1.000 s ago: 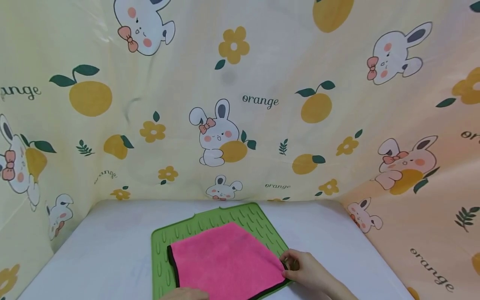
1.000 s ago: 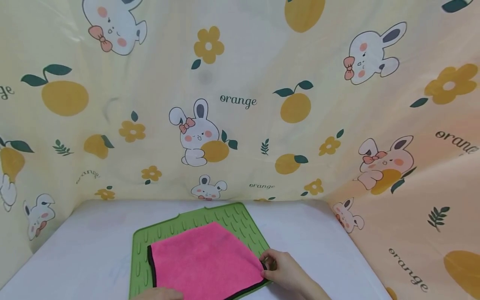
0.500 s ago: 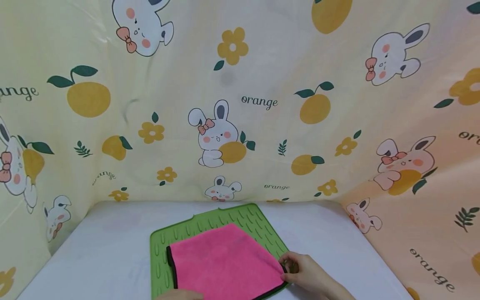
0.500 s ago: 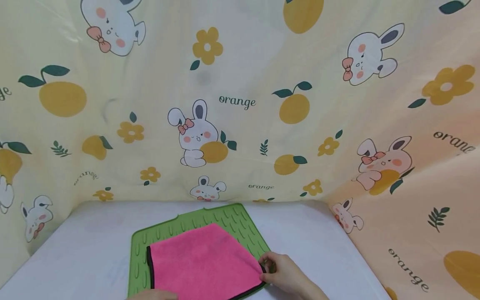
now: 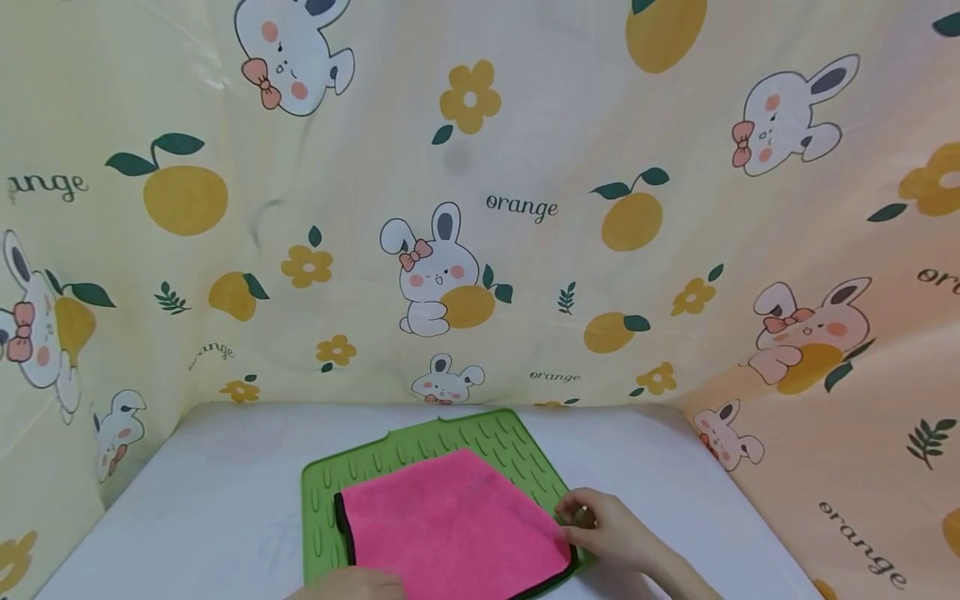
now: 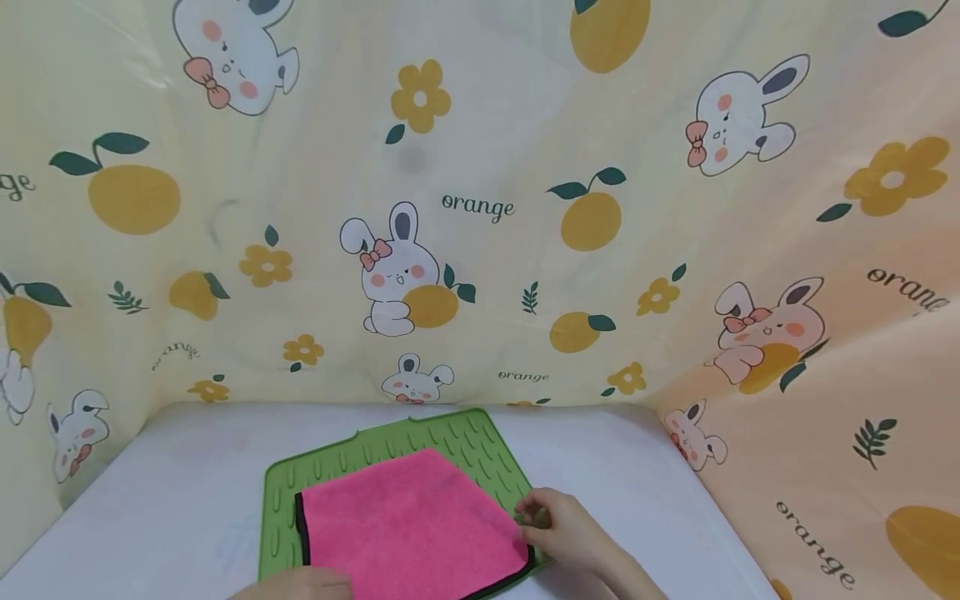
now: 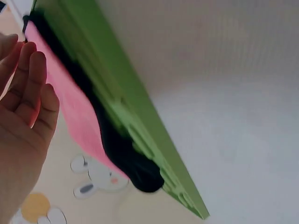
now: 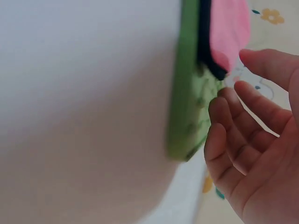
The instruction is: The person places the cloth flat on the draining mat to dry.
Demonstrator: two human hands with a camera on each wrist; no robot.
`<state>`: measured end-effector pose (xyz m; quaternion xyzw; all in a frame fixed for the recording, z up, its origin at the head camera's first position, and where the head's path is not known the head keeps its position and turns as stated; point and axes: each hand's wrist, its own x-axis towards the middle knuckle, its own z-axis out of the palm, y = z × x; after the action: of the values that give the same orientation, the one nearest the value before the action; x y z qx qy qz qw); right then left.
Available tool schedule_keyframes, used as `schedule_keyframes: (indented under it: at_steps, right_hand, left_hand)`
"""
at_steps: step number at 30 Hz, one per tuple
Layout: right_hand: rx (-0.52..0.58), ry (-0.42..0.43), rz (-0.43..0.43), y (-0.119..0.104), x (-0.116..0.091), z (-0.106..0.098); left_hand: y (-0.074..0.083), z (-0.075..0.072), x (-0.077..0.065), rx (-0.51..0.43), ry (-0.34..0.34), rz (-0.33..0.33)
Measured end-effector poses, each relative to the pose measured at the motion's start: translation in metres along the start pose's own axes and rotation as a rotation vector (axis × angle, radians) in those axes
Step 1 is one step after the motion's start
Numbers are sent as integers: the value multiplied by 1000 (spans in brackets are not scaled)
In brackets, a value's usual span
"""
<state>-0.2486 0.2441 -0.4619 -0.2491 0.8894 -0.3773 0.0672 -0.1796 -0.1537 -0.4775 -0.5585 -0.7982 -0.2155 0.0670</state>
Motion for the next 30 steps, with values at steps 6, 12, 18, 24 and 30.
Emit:
schedule_keyframes:
  at_steps: [6, 12, 18, 24, 30]
  right_hand:
    - [1, 78, -5, -13, 27, -2]
    - [-25, 91, -35, -25, 57, 3]
    - [-4, 89, -39, -35, 86, 11]
    - [-10, 92, -34, -37, 111, 22]
    - [35, 61, -15, -35, 127, 36]
  left_hand:
    - [-14, -28, 1, -154, -48, -191]
    - [-27, -44, -5, -176, 34, -477]
    - [-49, -52, -5, -60, 132, -540]
    - [-73, -57, -1, -52, 205, -596]
    - [-93, -54, 0, -51, 230, -659]
